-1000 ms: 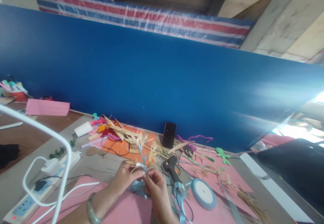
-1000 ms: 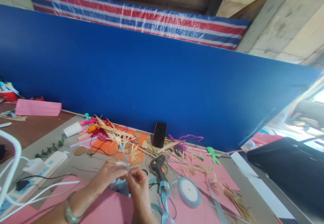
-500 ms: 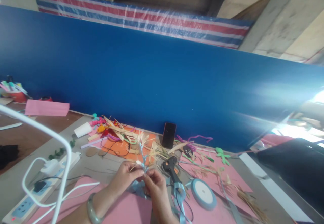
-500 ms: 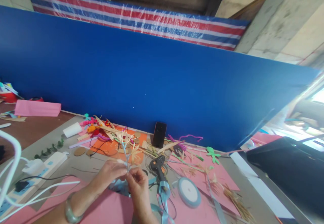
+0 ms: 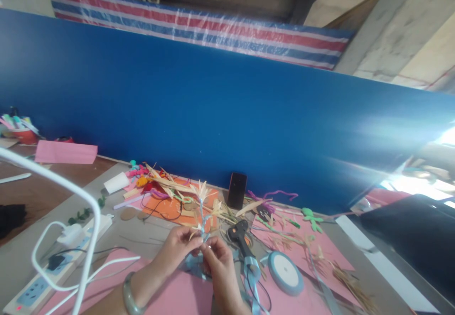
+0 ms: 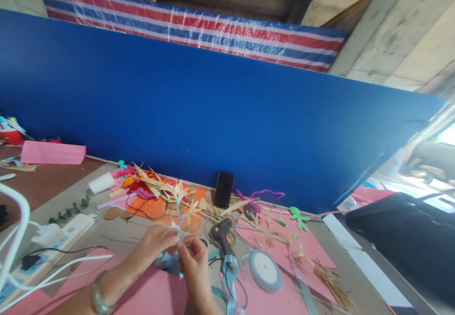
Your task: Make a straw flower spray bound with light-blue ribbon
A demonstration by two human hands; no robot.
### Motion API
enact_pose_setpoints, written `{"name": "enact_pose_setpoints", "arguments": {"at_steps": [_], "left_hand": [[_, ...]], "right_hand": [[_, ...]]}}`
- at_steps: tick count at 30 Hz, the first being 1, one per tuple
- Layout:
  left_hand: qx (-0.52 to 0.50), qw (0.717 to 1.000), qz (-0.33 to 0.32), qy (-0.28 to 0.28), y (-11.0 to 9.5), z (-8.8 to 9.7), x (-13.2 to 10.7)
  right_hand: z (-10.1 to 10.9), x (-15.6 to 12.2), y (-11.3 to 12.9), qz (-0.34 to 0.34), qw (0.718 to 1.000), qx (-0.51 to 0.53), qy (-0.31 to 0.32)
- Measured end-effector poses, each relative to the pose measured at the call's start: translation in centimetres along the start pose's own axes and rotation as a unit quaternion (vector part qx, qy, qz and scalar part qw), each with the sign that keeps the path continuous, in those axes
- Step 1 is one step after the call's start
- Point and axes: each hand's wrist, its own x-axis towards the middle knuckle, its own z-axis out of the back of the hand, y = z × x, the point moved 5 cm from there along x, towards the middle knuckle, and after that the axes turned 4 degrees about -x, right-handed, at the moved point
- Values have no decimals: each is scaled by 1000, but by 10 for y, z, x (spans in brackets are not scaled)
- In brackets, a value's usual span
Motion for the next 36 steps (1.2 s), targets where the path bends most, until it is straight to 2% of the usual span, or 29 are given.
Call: {"name": "enact_pose_setpoints", "arguments": {"at_steps": [7, 19, 25, 33, 36], "left_hand": [[-21, 999, 31, -37, -3, 2, -2], [-41, 999, -12, -9, -13, 4, -2], [-30, 999, -16, 3, -13, 3, -3], [-46, 998, 2, 42, -11, 3, -6], [-56, 997, 1, 50, -10, 2, -4]], "right_hand": [[-1, -1, -1, 3, 1000, 10, -9], [-4, 2, -7, 1, 1000, 20, 15], [-4, 1, -5, 25, 999, 12, 15], [-5, 3, -14, -7, 997, 50, 58], [-4, 3, -14, 2, 997, 50, 57]]}}
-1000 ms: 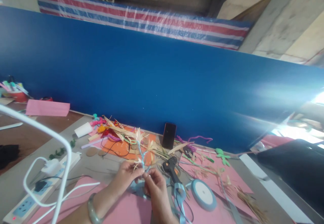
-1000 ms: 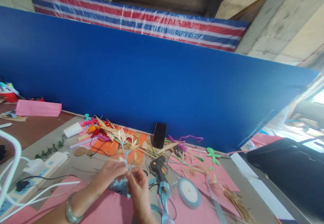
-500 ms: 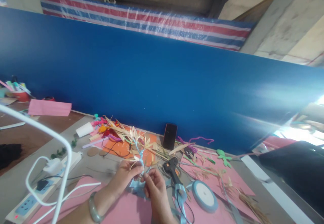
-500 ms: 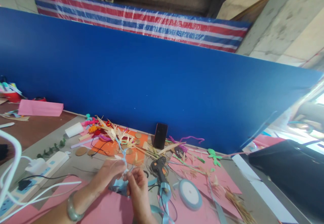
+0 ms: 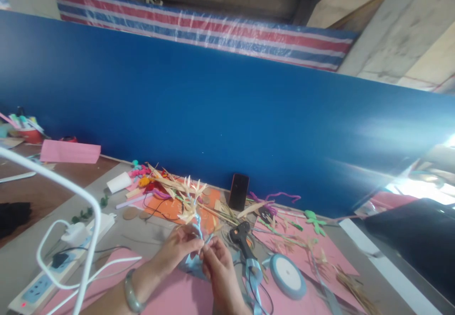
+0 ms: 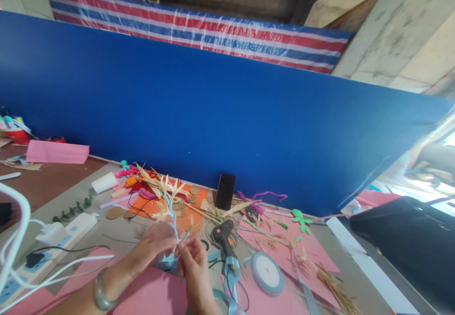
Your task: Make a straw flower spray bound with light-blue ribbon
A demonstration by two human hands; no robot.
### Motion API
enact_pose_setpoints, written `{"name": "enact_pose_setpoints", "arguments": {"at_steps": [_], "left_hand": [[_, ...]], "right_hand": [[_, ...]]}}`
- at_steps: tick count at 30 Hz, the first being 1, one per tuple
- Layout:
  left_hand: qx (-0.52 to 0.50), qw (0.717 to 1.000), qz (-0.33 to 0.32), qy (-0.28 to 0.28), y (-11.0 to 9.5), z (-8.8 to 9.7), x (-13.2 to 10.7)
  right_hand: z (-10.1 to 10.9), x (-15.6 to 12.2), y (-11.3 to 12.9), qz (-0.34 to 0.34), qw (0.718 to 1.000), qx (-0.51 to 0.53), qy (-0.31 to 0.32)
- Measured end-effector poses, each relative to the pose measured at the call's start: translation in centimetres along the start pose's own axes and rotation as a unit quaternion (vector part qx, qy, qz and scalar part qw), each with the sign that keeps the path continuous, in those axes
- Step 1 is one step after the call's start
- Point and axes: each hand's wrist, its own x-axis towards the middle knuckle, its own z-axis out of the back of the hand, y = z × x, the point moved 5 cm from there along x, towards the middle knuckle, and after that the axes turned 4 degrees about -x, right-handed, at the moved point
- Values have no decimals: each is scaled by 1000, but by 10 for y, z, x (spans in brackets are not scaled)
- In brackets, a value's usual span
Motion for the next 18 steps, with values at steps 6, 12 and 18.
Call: {"name": "enact_pose_setpoints", "arguments": {"at_steps": [6, 12, 18], "left_hand": [[-17, 996, -23, -79, 20, 11, 7], [37, 988, -37, -142, 34, 29, 10], [94, 983, -54, -147, 29, 30, 9]], "right_hand": [[2, -4, 10, 56, 996, -54, -50], [9, -4, 5, 107, 981, -117, -107], [16, -4, -5, 155, 962, -190, -120]]}}
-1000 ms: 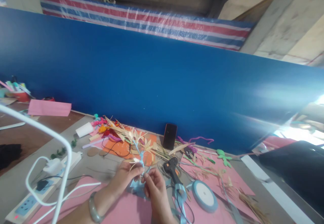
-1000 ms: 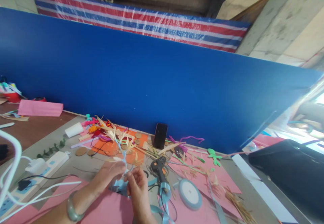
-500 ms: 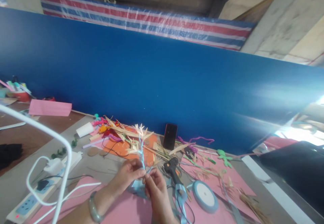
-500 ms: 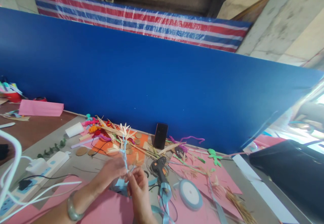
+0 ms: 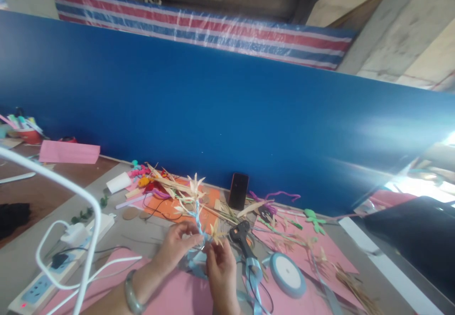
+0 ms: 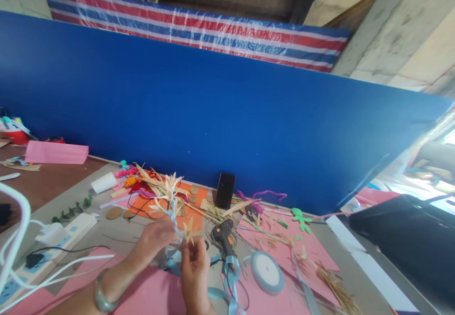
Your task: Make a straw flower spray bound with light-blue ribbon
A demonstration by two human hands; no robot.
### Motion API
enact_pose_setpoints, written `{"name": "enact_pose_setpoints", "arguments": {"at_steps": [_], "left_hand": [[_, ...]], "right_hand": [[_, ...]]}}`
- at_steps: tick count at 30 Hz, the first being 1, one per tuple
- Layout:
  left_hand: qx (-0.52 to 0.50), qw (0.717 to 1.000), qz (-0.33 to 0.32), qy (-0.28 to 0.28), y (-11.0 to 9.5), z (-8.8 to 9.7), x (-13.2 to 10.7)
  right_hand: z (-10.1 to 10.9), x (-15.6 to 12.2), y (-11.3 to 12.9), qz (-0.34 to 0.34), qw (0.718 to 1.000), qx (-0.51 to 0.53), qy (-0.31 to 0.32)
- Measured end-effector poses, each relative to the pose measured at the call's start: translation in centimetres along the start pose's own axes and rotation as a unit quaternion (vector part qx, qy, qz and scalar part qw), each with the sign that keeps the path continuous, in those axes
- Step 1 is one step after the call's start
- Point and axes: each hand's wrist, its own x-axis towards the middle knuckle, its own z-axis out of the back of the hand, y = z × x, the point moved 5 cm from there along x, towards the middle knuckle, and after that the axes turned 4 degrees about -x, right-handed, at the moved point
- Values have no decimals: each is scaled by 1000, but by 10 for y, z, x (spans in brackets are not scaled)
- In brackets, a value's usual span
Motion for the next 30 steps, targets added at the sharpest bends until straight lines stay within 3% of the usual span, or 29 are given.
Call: {"name": "enact_pose_setpoints", "arguments": {"at_steps": [10, 14, 19, 24, 30], "left_hand": [[-46, 998, 35, 13, -7, -2, -3], [-38, 998, 38, 15, -9, -3, -2], [-44, 997, 42, 54, -8, -8, -2], [-40, 994, 45, 88, -13, -13, -4], [-17, 993, 39, 112, -24, -17, -7]], "right_hand": [[5, 5, 20, 17, 999, -45, -10], [10, 9, 31, 58, 995, -71, -33], [9, 8, 38, 80, 990, -119, 2], [6, 6, 32, 54, 990, -122, 45], [7, 7, 33, 42, 989, -131, 44]]}}
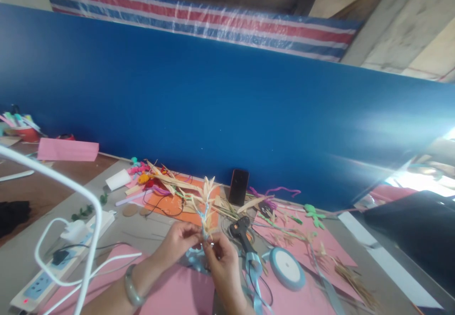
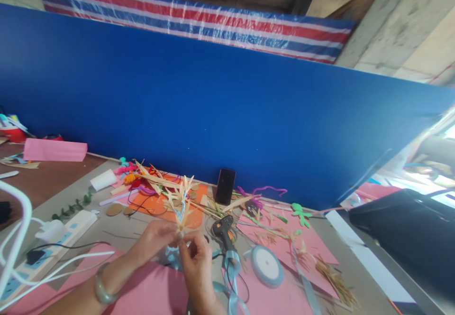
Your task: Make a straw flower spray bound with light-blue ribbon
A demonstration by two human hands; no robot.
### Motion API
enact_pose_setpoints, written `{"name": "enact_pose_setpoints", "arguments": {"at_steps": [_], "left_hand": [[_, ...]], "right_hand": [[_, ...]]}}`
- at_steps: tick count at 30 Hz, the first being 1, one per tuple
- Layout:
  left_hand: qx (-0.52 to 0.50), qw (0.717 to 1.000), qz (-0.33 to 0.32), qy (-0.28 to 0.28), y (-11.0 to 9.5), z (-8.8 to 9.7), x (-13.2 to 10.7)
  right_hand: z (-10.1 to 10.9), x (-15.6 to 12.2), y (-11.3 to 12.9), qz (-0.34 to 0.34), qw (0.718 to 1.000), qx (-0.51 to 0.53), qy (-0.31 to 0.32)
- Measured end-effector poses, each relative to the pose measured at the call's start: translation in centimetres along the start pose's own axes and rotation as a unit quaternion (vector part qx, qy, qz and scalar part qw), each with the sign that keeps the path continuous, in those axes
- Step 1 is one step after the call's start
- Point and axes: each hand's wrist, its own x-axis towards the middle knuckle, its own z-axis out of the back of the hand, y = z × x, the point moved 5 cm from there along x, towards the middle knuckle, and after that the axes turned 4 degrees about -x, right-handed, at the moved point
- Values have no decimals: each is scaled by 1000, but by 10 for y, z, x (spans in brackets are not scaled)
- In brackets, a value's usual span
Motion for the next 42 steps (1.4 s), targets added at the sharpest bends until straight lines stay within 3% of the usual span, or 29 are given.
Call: {"name": "enact_pose_setpoints", "arguments": {"at_steps": [10, 22, 28, 37, 42], "left_hand": [[-39, 999, 3, 8, -5, -5, -3], [15, 999, -8, 38, -10, -2, -4], [-20, 999, 28, 17, -5, 0, -2], [-98, 988, 109, 46, 6, 2, -1], [-107, 988, 107, 40, 1, 3, -2]], "right_hand": [[2, 1, 10, -22, 999, 36, -8], [-5, 3, 10, -122, 978, 165, 42], [-7, 0, 8, -145, 963, 219, 51], [-8, 0, -2, -207, 927, 311, 39], [1, 1, 2, -195, 944, 266, 27]]}}
